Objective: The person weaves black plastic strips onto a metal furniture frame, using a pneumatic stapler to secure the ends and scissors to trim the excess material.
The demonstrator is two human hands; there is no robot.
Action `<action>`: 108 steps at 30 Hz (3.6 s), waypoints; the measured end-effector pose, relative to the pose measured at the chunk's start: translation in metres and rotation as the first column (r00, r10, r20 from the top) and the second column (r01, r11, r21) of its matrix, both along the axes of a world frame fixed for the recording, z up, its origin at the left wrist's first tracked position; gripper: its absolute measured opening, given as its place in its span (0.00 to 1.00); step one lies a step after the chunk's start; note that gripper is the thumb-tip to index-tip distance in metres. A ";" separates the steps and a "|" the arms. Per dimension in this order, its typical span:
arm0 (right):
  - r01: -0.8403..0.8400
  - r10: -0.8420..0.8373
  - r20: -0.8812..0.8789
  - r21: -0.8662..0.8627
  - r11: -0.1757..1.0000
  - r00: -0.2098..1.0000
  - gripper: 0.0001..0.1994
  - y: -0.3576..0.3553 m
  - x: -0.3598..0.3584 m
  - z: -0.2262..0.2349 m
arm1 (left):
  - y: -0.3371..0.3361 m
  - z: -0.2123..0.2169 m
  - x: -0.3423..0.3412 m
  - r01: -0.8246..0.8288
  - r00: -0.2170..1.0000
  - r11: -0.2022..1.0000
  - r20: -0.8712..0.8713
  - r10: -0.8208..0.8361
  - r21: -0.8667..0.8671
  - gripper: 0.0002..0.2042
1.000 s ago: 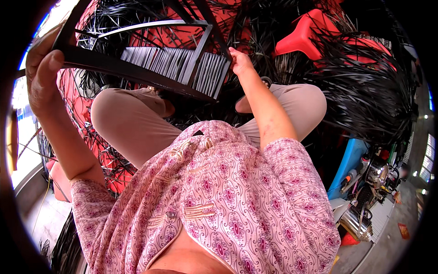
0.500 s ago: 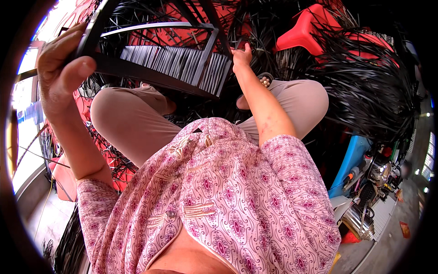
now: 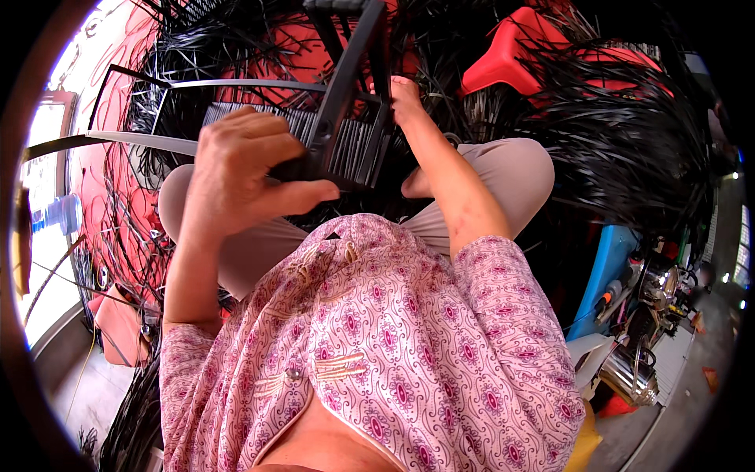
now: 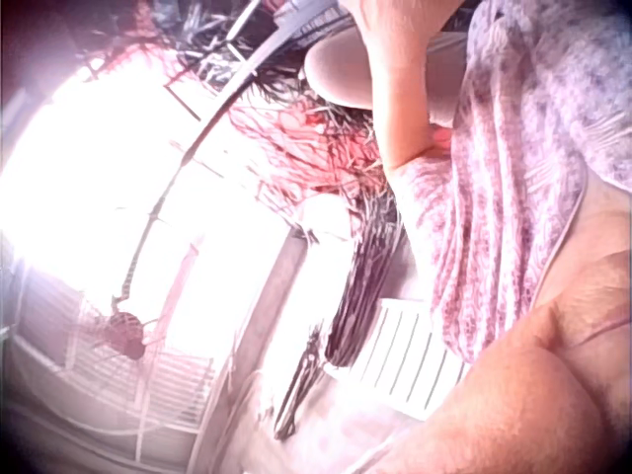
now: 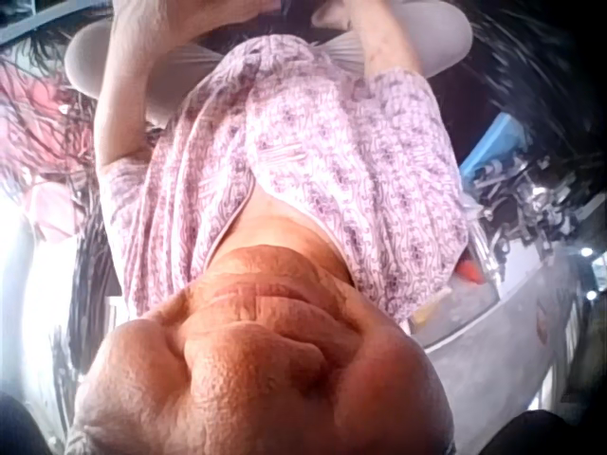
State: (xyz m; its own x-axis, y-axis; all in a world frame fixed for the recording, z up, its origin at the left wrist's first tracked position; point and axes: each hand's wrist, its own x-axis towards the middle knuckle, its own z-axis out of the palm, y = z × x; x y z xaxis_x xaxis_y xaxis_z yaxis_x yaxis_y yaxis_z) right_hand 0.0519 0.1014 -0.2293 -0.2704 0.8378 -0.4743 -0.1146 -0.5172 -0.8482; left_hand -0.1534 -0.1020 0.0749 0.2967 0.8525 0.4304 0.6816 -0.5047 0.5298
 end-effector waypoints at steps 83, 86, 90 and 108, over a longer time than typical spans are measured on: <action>-0.119 -0.623 0.212 0.975 0.189 0.753 0.07 -0.103 0.023 0.218 | 0.007 -0.063 0.120 0.009 0.962 0.996 -0.270 -0.034 -0.091 0.22; -0.255 -0.666 0.212 0.966 0.033 0.715 0.05 -0.096 0.019 0.199 | 0.010 -0.075 0.117 0.012 0.969 0.994 -0.245 -0.038 -0.107 0.24; -0.274 -0.480 0.397 0.911 0.307 0.782 0.06 -0.109 0.023 0.209 | 0.016 -0.077 0.113 0.048 0.991 0.933 -0.099 -0.089 -0.357 0.25; -0.260 -0.362 0.288 0.958 0.124 0.887 0.09 -0.160 0.060 0.215 | 0.117 -0.095 0.103 0.293 0.588 0.578 0.621 0.518 -0.761 0.10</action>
State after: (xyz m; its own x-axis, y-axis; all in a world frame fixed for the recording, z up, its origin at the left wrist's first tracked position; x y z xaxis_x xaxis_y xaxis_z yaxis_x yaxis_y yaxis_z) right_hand 0.1117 -0.0581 -0.0142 -0.2766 0.6396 0.7172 0.3569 0.7613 -0.5413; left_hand -0.0507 0.0153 -0.0203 0.1003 0.9180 -0.3838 -0.1463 0.3951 0.9069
